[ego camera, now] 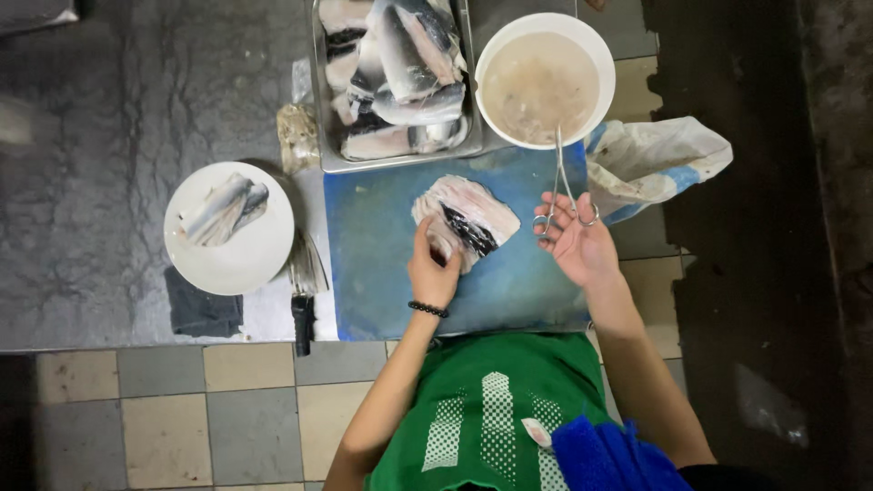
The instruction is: The person uses a pair of shears to trim and debone processed fish fillets on a blue cutting board, occasionally dipping the shears into a bowl of water and placing trimmed pieces on a white plate.
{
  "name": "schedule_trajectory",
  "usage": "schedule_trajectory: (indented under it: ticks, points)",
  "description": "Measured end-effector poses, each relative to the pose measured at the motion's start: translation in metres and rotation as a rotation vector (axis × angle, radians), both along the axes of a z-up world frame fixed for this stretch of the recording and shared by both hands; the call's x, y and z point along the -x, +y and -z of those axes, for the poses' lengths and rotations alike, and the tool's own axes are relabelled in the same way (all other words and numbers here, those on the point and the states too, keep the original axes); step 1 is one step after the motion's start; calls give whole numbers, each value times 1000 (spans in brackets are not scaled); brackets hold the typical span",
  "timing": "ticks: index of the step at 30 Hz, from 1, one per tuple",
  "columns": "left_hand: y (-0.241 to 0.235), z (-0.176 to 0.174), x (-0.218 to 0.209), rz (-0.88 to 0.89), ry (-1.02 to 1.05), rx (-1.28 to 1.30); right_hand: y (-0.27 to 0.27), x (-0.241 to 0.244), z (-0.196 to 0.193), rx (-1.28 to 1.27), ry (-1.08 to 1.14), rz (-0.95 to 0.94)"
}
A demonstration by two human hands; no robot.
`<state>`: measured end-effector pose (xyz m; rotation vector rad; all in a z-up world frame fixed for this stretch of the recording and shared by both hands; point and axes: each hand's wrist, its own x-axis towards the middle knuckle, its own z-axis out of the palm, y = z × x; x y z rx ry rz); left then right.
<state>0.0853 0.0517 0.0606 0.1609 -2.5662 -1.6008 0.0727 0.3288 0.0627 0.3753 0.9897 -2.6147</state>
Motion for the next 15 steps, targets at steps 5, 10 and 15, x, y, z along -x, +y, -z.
schedule_trajectory:
  ticks: [5,10,15]
  points:
    - [-5,-3,-5,-35,-117,-34,-1,-9,-13,16,23,-4]
    - [-23,-29,-15,41,-440,165,-2,-27,-16,-273,-8,-18]
    - [-8,-13,77,462,141,542,-4,-61,-14,-305,-21,-8]
